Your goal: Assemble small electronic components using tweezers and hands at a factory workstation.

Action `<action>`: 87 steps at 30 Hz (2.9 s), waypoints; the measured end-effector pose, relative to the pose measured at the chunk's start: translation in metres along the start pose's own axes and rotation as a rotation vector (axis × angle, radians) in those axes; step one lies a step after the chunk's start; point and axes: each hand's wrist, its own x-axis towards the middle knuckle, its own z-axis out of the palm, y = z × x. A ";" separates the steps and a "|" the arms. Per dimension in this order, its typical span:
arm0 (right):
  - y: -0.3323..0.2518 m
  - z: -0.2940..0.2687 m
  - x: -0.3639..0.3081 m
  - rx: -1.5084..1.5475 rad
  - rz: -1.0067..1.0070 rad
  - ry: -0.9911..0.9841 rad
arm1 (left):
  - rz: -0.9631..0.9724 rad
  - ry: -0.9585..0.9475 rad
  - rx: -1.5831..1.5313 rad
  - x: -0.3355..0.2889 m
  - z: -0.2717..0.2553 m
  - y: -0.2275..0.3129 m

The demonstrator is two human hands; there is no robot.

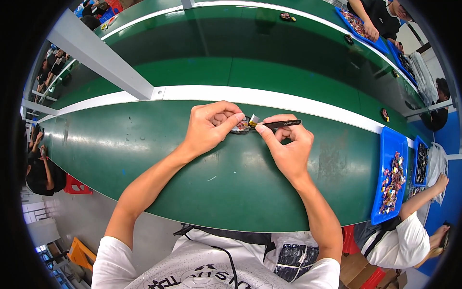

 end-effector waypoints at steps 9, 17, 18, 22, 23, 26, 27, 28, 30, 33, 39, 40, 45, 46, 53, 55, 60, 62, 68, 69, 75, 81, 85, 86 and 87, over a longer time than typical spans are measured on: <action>0.000 0.002 -0.001 0.072 0.112 -0.025 | 0.048 -0.003 0.028 0.000 0.001 -0.003; 0.003 0.000 0.000 0.137 0.183 -0.042 | 0.092 -0.018 0.044 -0.002 0.000 -0.002; 0.002 0.000 -0.001 0.138 0.184 -0.042 | 0.095 -0.021 0.055 -0.002 0.000 -0.001; 0.000 0.000 -0.001 0.139 0.205 -0.032 | 0.132 -0.006 0.058 -0.002 0.003 -0.005; 0.001 -0.001 -0.001 0.125 0.206 -0.040 | 0.128 -0.010 0.056 -0.002 0.003 -0.006; 0.005 -0.004 0.000 0.101 0.168 -0.067 | 0.086 -0.035 0.040 -0.002 0.001 -0.004; 0.004 -0.004 0.000 0.103 0.167 -0.068 | 0.047 -0.055 0.029 -0.001 0.000 -0.004; 0.001 -0.003 0.000 0.137 0.192 -0.064 | 0.047 -0.053 0.030 -0.001 0.000 -0.002; -0.004 -0.003 0.001 0.173 0.214 -0.060 | -0.098 -0.094 -0.106 0.001 -0.002 0.001; -0.010 -0.004 0.002 0.272 0.321 -0.081 | -0.231 -0.150 -0.254 0.004 -0.007 0.006; -0.011 -0.002 -0.003 0.427 0.341 -0.115 | -0.361 -0.225 -0.488 -0.012 -0.010 0.010; -0.012 -0.002 -0.006 0.408 0.328 -0.120 | -0.359 -0.229 -0.498 -0.016 -0.011 0.011; -0.017 0.004 -0.016 0.320 0.250 -0.111 | -0.304 -0.169 -0.574 -0.031 -0.011 0.013; -0.016 0.005 -0.018 0.275 0.163 -0.091 | -0.283 -0.167 -0.583 -0.032 -0.012 0.013; -0.009 0.014 -0.027 0.083 -0.173 0.007 | -0.316 -0.211 -0.589 -0.035 -0.016 0.012; -0.008 0.014 -0.029 0.002 -0.269 0.006 | -0.299 -0.210 -0.591 -0.036 -0.015 0.012; -0.008 0.015 -0.030 -0.001 -0.268 -0.020 | -0.287 -0.193 -0.605 -0.037 -0.014 0.011; -0.007 0.016 -0.031 0.041 -0.207 0.004 | -0.286 -0.189 -0.609 -0.038 -0.014 0.011; -0.009 0.014 -0.029 0.031 -0.241 -0.027 | -0.250 -0.164 -0.588 -0.040 -0.013 0.012; -0.009 0.013 -0.028 0.031 -0.239 -0.027 | -0.245 -0.165 -0.586 -0.040 -0.013 0.011; -0.009 0.013 -0.026 0.031 -0.293 -0.055 | -0.247 -0.163 -0.590 -0.039 -0.014 0.010; -0.008 0.011 -0.025 0.028 -0.298 -0.076 | -0.256 -0.164 -0.588 -0.040 -0.014 0.009; -0.006 0.012 -0.029 0.050 -0.254 -0.068 | -0.229 -0.158 -0.572 -0.041 -0.013 0.010; -0.006 0.013 -0.029 0.055 -0.244 -0.060 | -0.230 -0.158 -0.572 -0.041 -0.013 0.010; -0.006 0.013 -0.029 0.056 -0.243 -0.060 | -0.231 -0.158 -0.570 -0.041 -0.013 0.011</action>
